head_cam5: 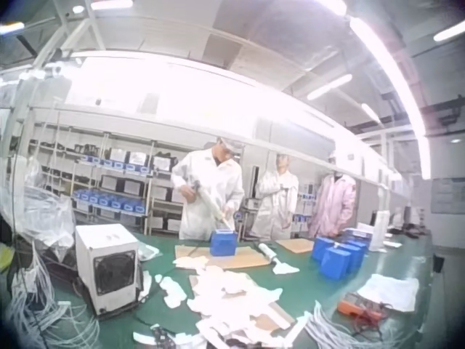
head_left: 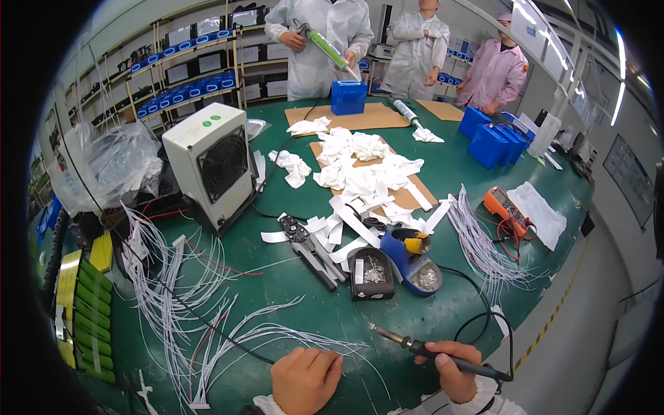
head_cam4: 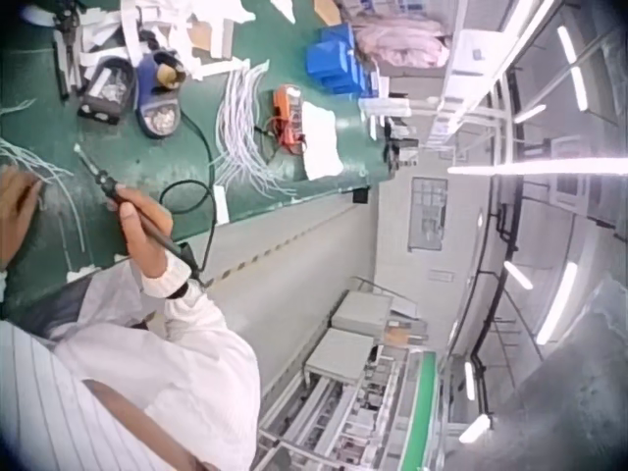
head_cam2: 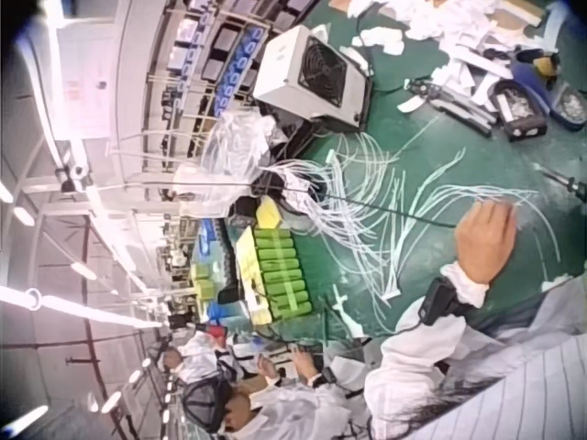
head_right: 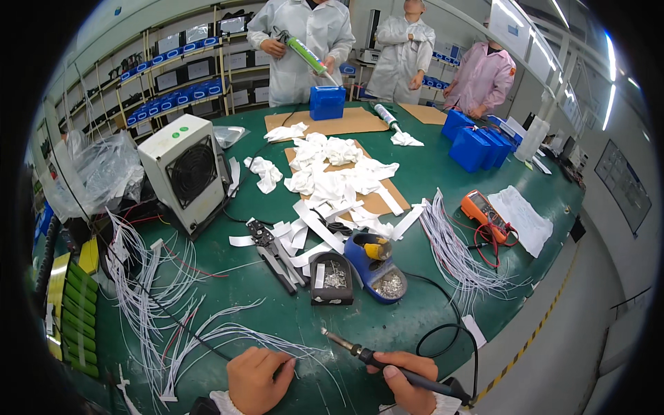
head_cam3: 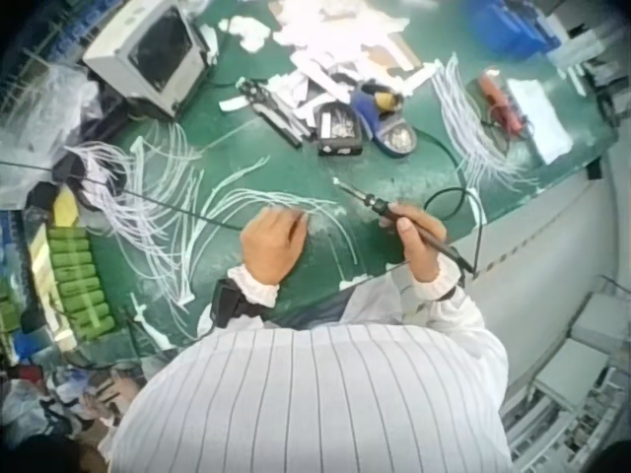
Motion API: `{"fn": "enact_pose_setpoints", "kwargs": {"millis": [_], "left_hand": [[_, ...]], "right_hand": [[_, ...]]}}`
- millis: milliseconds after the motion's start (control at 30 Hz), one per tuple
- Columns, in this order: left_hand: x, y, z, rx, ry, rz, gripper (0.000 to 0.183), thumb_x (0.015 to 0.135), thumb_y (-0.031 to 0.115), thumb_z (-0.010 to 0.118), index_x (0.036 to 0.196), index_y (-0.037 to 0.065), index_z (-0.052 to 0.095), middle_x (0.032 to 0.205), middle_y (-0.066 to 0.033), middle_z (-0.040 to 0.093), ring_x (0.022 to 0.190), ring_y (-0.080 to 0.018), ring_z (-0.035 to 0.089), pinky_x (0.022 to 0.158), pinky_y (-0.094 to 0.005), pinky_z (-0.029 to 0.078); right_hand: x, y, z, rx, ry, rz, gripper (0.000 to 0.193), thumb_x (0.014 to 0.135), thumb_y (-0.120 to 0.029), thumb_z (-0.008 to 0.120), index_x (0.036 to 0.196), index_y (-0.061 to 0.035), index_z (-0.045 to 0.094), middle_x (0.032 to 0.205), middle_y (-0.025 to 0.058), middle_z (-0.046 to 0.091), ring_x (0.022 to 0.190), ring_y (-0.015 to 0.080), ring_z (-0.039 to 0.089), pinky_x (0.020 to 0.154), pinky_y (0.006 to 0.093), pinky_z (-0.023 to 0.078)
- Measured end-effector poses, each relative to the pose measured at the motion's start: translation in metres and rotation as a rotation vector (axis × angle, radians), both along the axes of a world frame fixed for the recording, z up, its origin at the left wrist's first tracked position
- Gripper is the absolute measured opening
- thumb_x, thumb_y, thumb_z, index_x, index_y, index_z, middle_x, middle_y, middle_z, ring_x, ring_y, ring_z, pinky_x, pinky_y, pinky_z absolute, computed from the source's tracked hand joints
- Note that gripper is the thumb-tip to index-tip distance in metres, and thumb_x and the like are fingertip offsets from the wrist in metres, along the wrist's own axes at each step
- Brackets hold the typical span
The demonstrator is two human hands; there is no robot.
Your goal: The recorder is soldering wires to battery pack components on an electronics assembly line.
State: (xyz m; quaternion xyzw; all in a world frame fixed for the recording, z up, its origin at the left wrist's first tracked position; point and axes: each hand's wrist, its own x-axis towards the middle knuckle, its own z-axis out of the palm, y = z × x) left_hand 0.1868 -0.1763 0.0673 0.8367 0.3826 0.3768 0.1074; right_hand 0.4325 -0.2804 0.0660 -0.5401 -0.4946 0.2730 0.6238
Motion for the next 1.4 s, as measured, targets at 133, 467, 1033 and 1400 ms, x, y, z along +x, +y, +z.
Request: {"fn": "enact_pose_setpoints", "kwargs": {"millis": [133, 467, 1033, 1400], "left_hand": [[-0.001, 0.0, -0.002, -0.084, -0.066, 0.001, 0.011, 0.081, 0.012, 0.078, 0.085, 0.009, 0.068, 0.075, -0.009, 0.063, 0.069, -0.03, 0.063, 0.06, -0.0412, 0.05], [-0.002, 0.005, -0.011, -0.148, -0.042, -0.019, 0.015, 0.074, 0.007, 0.08, 0.083, 0.011, 0.068, 0.074, -0.0006, 0.067, 0.057, -0.0222, 0.057, 0.052, -0.0355, 0.045], [-0.001, 0.005, -0.012, -0.15, -0.006, -0.011, 0.013, 0.075, 0.007, 0.08, 0.08, 0.01, 0.068, 0.075, 0.0014, 0.068, 0.059, -0.0212, 0.056, 0.052, -0.0339, 0.045], [-0.002, 0.006, -0.011, -0.139, -0.006, -0.011, 0.014, 0.074, 0.009, 0.081, 0.081, 0.012, 0.069, 0.075, 0.0011, 0.065, 0.061, -0.0205, 0.057, 0.053, -0.0333, 0.047]], "right_hand": [[-0.01, -0.014, -0.029, -0.088, 0.399, -0.068, 0.035, 0.094, -0.019, 0.066, 0.111, 0.011, 0.068, 0.092, 0.0274, 0.073, 0.08, 0.0325, 0.073, 0.076, 0.0433, 0.06], [-0.011, -0.022, -0.032, -0.18, 0.375, -0.069, 0.034, 0.09, -0.017, 0.07, 0.108, 0.0122, 0.069, 0.092, 0.0283, 0.072, 0.076, 0.0313, 0.071, 0.074, 0.0421, 0.06], [-0.013, -0.018, -0.025, -0.198, 0.349, -0.037, 0.032, 0.088, -0.012, 0.065, 0.106, 0.0147, 0.07, 0.103, 0.0335, 0.072, 0.075, 0.03, 0.072, 0.076, 0.0401, 0.06], [-0.013, -0.017, -0.022, -0.221, 0.304, -0.022, 0.033, 0.089, -0.013, 0.067, 0.106, 0.0145, 0.071, 0.101, 0.0331, 0.072, 0.075, 0.0297, 0.072, 0.077, 0.0399, 0.06]]}}
